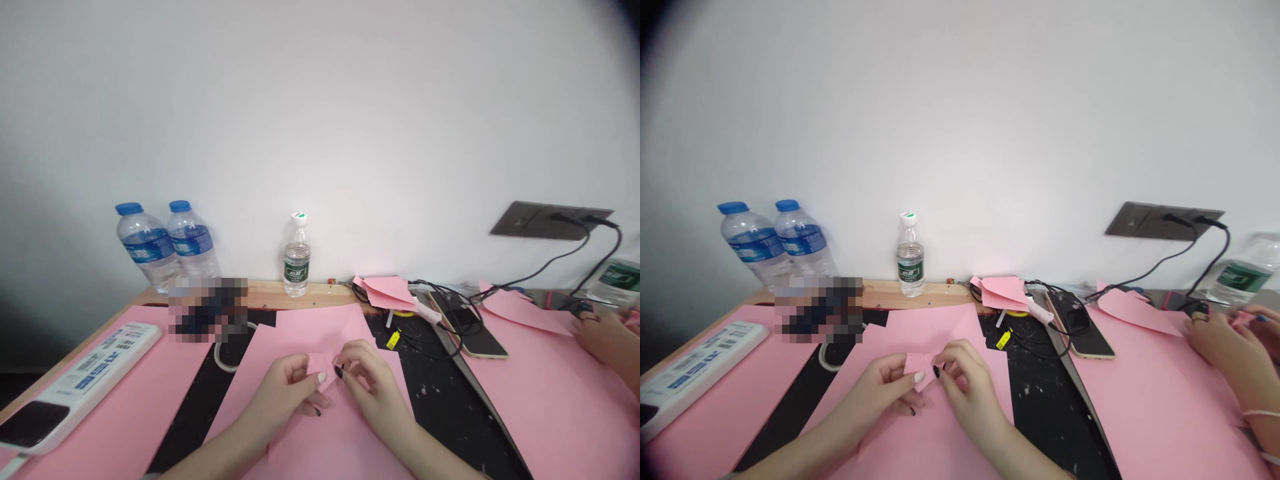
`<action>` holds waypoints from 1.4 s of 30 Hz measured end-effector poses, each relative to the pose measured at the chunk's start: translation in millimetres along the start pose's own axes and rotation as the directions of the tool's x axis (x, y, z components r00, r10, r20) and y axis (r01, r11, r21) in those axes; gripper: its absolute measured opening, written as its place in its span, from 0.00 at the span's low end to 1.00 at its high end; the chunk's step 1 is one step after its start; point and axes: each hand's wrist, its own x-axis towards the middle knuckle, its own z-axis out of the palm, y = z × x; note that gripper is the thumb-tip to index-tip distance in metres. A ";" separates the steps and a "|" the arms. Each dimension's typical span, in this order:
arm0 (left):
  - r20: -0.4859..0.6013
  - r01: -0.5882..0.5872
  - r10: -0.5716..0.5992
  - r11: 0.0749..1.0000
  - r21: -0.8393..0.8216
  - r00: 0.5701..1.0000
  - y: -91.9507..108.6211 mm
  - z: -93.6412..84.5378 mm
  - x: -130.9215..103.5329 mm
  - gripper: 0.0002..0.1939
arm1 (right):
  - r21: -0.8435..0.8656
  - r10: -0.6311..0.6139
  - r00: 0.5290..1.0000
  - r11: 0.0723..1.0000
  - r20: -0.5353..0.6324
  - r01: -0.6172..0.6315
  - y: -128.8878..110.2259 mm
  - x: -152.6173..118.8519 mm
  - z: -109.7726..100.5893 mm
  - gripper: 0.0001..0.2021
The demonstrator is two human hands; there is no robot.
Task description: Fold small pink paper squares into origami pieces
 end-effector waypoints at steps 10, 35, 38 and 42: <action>0.067 0.044 -0.044 0.999 0.004 0.997 -1.4 4.4 -2.1 0.14 | 0.103 0.078 0.997 0.992 -0.031 -0.074 -4.5 0.5 5.9 0.08; 0.109 0.018 -0.027 0.997 0.079 0.994 -9.0 9.9 -4.4 0.12 | 0.155 0.031 0.999 0.987 0.016 -0.033 -13.0 -3.3 7.3 0.10; 0.137 0.029 -0.034 0.999 0.040 0.990 -10.6 8.9 -3.2 0.14 | 0.072 -0.019 0.999 0.997 0.027 0.017 -14.9 -3.9 5.9 0.10; 0.162 0.025 -0.030 0.999 0.029 0.986 -9.1 8.3 -2.7 0.15 | -0.073 -0.142 0.989 0.987 0.036 0.145 -12.9 -3.5 4.6 0.09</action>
